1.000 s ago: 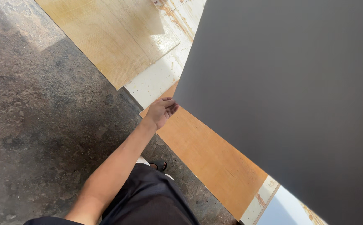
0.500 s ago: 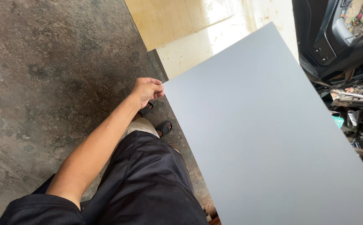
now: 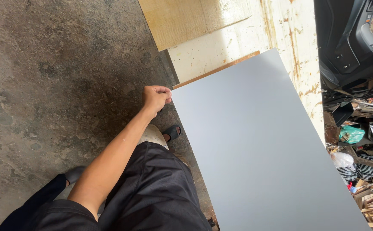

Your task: The person wipes a white rectangular panel with a cloth wrapped around a small wooden block, then flips the panel and continues wiping. The person repeats the wiping process on a second white panel.

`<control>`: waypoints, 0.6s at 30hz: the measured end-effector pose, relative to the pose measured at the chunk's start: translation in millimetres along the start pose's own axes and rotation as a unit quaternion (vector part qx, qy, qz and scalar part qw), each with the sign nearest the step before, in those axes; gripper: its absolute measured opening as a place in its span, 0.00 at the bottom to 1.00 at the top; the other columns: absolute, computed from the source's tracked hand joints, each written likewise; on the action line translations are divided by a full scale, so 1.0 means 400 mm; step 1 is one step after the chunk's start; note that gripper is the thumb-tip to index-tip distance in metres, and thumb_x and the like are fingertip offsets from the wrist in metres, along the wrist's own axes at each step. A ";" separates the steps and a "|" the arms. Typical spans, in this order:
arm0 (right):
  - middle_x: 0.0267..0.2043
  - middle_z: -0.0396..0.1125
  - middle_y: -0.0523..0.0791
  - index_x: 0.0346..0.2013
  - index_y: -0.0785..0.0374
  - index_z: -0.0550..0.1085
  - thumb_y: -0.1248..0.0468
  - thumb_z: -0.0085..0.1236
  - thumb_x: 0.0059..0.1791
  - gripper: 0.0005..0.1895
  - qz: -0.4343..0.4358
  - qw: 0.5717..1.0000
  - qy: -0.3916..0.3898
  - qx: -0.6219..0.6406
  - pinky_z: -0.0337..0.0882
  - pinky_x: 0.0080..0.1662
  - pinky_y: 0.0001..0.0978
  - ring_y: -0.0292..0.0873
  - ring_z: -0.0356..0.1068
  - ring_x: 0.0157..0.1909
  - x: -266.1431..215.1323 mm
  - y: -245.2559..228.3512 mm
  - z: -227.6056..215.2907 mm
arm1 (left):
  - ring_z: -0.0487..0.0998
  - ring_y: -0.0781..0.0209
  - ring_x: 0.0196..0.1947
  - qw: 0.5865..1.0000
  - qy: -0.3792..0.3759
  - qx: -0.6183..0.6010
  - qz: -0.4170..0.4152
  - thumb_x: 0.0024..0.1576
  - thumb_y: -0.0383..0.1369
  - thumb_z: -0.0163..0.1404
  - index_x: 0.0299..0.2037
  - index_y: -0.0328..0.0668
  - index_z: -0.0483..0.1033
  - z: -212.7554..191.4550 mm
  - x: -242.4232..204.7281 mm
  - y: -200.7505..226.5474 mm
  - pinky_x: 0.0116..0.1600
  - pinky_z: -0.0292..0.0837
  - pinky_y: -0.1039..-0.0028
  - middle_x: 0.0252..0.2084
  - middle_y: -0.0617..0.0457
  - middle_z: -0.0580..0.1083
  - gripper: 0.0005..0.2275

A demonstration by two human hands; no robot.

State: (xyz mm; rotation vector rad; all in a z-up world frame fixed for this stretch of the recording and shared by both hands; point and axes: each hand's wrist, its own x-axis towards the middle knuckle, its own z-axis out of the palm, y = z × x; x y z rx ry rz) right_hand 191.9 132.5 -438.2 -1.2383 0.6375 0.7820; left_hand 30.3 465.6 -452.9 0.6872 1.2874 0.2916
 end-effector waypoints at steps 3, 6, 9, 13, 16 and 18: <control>0.45 0.65 0.46 0.43 0.56 0.68 0.35 0.49 0.50 0.28 -0.004 1.000 0.001 0.003 0.68 0.57 0.58 0.50 0.70 0.49 0.012 0.013 0.003 | 0.83 0.62 0.26 0.999 0.012 0.030 0.013 0.53 0.22 0.58 0.39 0.33 0.82 0.016 -0.010 0.042 0.35 0.85 0.79 0.30 0.42 0.78 0.06; 0.45 0.65 0.46 0.43 0.56 0.68 0.35 0.49 0.50 0.28 -0.008 1.000 0.008 0.005 0.68 0.57 0.58 0.50 0.70 0.49 0.006 0.021 -0.015 | 0.84 0.62 0.24 0.997 0.026 0.066 0.028 0.51 0.22 0.58 0.38 0.35 0.82 0.019 -0.004 0.063 0.34 0.85 0.80 0.28 0.43 0.79 0.06; 0.45 0.65 0.46 0.43 0.56 0.68 0.35 0.49 0.50 0.28 -0.015 1.000 0.011 0.007 0.68 0.57 0.58 0.50 0.70 0.49 0.016 0.028 -0.017 | 0.83 0.62 0.25 0.996 0.029 0.076 0.034 0.52 0.22 0.56 0.39 0.32 0.82 0.024 -0.023 0.091 0.36 0.84 0.79 0.30 0.40 0.79 0.06; 0.45 0.65 0.46 0.43 0.56 0.68 0.35 0.49 0.50 0.28 -0.020 1.000 0.014 0.006 0.68 0.57 0.58 0.50 0.70 0.48 0.015 0.027 -0.026 | 0.84 0.61 0.25 0.995 0.026 0.092 0.034 0.52 0.22 0.56 0.38 0.34 0.82 0.030 0.003 0.077 0.35 0.84 0.79 0.29 0.40 0.79 0.06; 0.45 0.65 0.46 0.43 0.56 0.68 0.35 0.49 0.50 0.28 -0.024 1.000 0.018 0.007 0.68 0.57 0.58 0.50 0.69 0.48 0.012 0.034 -0.033 | 0.83 0.63 0.25 0.995 0.017 0.090 0.035 0.52 0.21 0.56 0.39 0.31 0.81 0.031 0.002 0.079 0.35 0.83 0.80 0.30 0.39 0.78 0.06; 0.45 0.65 0.46 0.43 0.56 0.68 0.35 0.49 0.50 0.28 -0.026 0.999 0.021 0.008 0.68 0.57 0.58 0.50 0.69 0.48 0.012 0.042 -0.037 | 0.83 0.62 0.25 0.993 0.020 0.107 0.037 0.51 0.21 0.56 0.38 0.32 0.82 0.029 -0.010 0.091 0.35 0.83 0.80 0.30 0.38 0.78 0.06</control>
